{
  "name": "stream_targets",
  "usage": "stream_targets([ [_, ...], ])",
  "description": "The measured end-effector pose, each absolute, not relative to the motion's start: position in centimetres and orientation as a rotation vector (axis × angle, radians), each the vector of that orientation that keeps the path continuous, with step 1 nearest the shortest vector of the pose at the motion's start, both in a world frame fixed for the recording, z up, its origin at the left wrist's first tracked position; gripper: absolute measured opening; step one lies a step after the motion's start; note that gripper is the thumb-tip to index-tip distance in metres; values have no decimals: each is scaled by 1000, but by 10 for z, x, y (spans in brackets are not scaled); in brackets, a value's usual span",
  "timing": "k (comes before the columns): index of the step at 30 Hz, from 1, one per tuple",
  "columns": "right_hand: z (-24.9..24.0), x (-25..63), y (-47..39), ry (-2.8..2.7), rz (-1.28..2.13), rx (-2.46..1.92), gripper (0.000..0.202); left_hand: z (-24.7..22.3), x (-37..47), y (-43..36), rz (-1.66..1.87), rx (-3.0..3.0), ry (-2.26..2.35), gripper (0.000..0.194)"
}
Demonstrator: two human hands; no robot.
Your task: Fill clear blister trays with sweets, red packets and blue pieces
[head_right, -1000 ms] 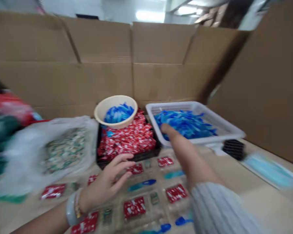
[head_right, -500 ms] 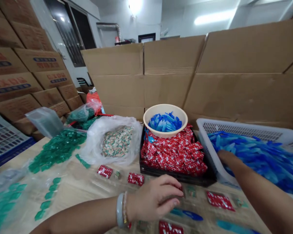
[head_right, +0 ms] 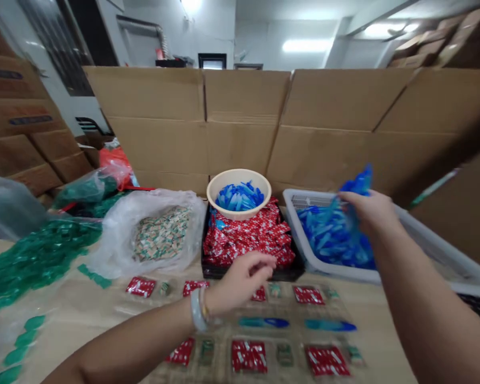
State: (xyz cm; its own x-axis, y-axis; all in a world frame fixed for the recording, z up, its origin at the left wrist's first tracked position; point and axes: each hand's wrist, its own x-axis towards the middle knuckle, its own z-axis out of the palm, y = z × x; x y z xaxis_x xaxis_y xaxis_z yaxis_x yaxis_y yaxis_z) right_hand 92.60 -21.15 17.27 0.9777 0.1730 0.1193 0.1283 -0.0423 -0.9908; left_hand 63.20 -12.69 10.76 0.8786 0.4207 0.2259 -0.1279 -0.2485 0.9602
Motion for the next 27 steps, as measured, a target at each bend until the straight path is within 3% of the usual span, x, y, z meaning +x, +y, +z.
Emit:
stream_targets([
  [3, 188, 872, -204, -391, 667, -1494, 11, 115, 676, -128, 426, 1343, 300, 28],
  [6, 181, 839, -197, -500, 914, -1395, 10, 121, 703, -130, 270, 1051, 271, 25],
  [10, 164, 830, -198, -508, 1010, -1338, 16, 125, 710, -129, 201, 1008, 195, 13],
  [13, 152, 835, -204, -451, 1059, -1202, 6, 130, 706, -113, 257, 1080, 217, 8],
  [20, 129, 840, -213, -371, 1106, -1005, 16, 145, 698, -72, 195, 1102, 221, 8],
  [27, 114, 825, -206, -433, 1119, -866, 26, 111, 710, -111, 305, 1071, 295, 13],
])
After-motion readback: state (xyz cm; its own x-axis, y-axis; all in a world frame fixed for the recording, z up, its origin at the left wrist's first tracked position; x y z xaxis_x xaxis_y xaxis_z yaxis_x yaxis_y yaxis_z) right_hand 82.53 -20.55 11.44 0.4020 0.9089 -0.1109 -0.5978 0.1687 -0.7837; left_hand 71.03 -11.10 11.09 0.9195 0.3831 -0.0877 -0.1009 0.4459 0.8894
